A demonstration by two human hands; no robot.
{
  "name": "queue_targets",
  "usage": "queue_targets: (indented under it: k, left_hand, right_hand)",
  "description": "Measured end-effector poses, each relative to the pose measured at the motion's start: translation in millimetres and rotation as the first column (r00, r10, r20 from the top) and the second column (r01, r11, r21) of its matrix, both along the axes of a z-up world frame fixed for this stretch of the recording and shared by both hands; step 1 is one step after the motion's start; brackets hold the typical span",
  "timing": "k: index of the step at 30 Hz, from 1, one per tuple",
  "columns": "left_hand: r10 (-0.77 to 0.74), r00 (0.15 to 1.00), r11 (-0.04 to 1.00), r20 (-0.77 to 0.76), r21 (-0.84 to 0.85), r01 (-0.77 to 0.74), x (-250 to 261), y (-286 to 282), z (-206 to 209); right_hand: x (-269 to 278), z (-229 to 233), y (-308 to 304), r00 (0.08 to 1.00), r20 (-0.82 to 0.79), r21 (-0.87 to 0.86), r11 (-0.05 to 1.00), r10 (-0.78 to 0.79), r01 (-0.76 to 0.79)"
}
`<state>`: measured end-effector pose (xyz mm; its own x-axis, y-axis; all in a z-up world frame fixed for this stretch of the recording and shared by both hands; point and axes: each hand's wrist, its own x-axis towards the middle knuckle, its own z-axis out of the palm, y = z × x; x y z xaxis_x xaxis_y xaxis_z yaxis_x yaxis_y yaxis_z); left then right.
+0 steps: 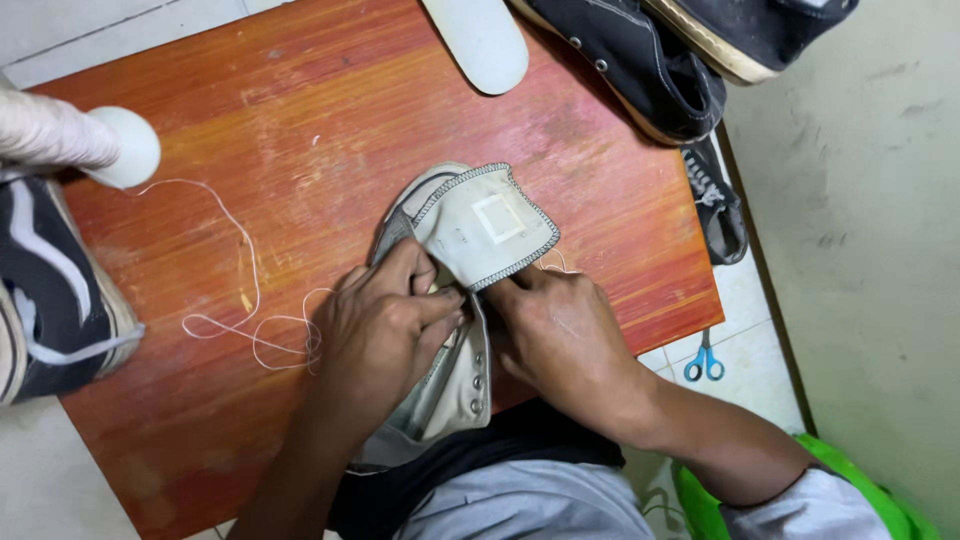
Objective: The person sews the upper of a grey canvas shoe using a needle and white thread. They repeatedly insert the needle through the shoe's eyelet area and pull the thread tight to secure the stitching.
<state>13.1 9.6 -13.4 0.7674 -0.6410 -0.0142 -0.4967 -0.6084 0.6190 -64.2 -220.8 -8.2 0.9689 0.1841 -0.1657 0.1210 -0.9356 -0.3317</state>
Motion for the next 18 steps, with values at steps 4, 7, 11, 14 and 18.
queue_targets:
  k: [4, 7, 11, 14, 18]
  left_hand:
    - [0.004, 1.0, 1.0, -0.001, 0.019, -0.004, -3, -1, 10]
    - [0.008, 1.0, 1.0, -0.003, 0.007, -0.008, -7, 0, 6]
    - [-0.046, 0.999, 0.998, -0.024, -0.034, 0.046, -5, 5, 14]
    - [-0.046, 0.999, 0.997, -0.028, -0.06, 0.044, -11, 8, 21]
    - [-0.008, 1.0, 0.999, -0.013, -0.051, 0.007, -17, 26, 29]
  right_hand:
    - [3, 0, 7, 0.996, -0.089, -0.088, 0.996, -0.013, 0.005]
    - [2, -1, 14, 0.997, -0.079, -0.125, 0.992, -0.013, 0.003]
    - [-1, -16, 4, 0.999, -0.035, -0.1, 0.995, -0.021, 0.018]
    - [-14, -1, 0, 0.985, 0.024, 0.213, 0.963, -0.174, 0.165]
    - [-29, -17, 3, 0.956, 0.129, 0.421, 0.888, -0.262, 0.187]
